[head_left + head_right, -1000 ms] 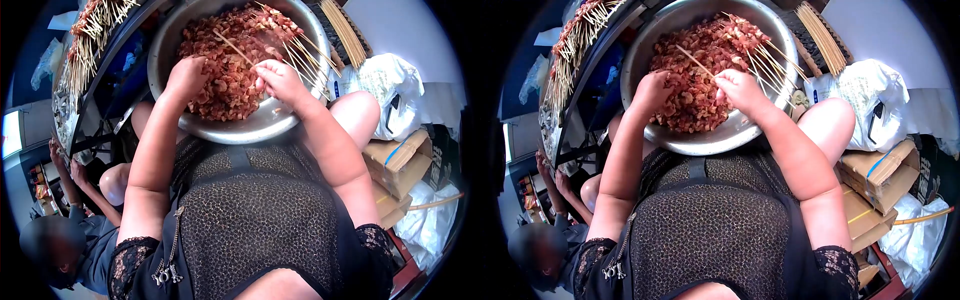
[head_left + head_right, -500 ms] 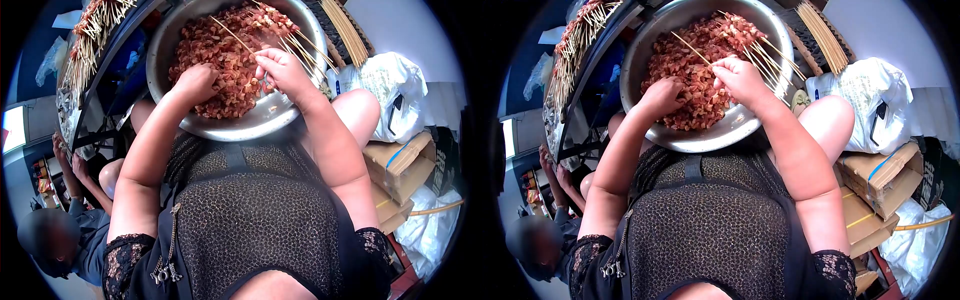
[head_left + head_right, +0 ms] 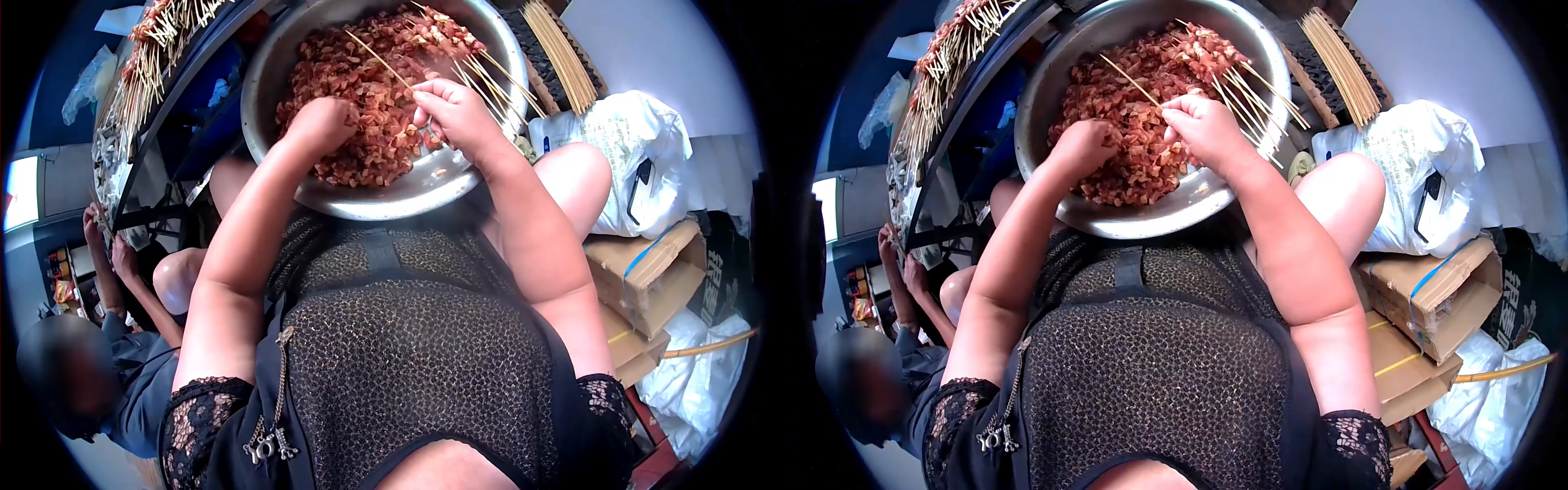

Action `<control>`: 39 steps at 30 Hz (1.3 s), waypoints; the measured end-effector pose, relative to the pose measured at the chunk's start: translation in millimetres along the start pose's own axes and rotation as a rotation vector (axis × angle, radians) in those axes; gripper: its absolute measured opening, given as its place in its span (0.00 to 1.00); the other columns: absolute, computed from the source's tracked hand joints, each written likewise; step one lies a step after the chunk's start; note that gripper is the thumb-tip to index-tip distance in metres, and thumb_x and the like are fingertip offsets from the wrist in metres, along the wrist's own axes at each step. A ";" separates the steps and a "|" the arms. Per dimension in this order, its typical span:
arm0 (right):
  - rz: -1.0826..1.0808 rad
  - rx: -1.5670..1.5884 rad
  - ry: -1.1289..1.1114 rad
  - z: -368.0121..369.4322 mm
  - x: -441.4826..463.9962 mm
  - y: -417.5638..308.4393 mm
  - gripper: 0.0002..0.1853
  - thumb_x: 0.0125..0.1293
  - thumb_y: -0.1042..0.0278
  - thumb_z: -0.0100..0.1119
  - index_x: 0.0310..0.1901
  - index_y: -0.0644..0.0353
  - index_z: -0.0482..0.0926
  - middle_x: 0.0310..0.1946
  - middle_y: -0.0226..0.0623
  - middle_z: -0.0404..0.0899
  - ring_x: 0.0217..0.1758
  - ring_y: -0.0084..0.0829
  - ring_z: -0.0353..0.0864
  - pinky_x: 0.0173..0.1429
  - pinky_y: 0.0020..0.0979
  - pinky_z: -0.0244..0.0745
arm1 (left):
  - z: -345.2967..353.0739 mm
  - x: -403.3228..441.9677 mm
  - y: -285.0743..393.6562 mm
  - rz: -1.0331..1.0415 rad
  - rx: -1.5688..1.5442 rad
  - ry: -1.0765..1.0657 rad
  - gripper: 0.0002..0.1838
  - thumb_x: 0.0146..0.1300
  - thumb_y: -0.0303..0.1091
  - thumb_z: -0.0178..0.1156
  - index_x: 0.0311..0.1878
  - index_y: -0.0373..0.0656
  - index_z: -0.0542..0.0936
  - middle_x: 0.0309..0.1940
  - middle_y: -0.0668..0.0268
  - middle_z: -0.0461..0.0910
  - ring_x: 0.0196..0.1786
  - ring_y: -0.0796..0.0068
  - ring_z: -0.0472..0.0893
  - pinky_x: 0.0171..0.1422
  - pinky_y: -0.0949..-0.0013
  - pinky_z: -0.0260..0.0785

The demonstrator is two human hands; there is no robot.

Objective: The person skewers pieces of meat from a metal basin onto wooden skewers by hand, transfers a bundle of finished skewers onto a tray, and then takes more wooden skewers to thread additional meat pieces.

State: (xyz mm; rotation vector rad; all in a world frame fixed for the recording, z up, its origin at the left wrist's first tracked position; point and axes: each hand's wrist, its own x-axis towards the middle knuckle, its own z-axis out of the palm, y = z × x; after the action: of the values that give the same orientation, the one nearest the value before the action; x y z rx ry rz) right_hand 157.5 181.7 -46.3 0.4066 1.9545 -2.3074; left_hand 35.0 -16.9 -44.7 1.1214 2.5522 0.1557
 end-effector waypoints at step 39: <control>0.008 -0.187 0.005 4.6 -15.4 -2.6 0.15 0.62 0.71 0.51 0.49 0.66 0.77 0.27 0.28 0.78 0.26 0.15 0.73 0.31 0.19 0.70 | -17.2 -27.2 -15.5 -0.337 -0.782 0.242 0.13 0.55 0.22 0.58 0.45 0.37 0.78 0.38 0.62 0.78 0.36 0.76 0.80 0.37 0.71 0.75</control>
State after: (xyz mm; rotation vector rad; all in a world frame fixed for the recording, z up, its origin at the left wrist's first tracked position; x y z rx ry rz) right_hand 171.0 176.1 -39.1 0.4017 2.1417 -2.0959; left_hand 35.1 -46.6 -25.0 0.3850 2.4396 1.1350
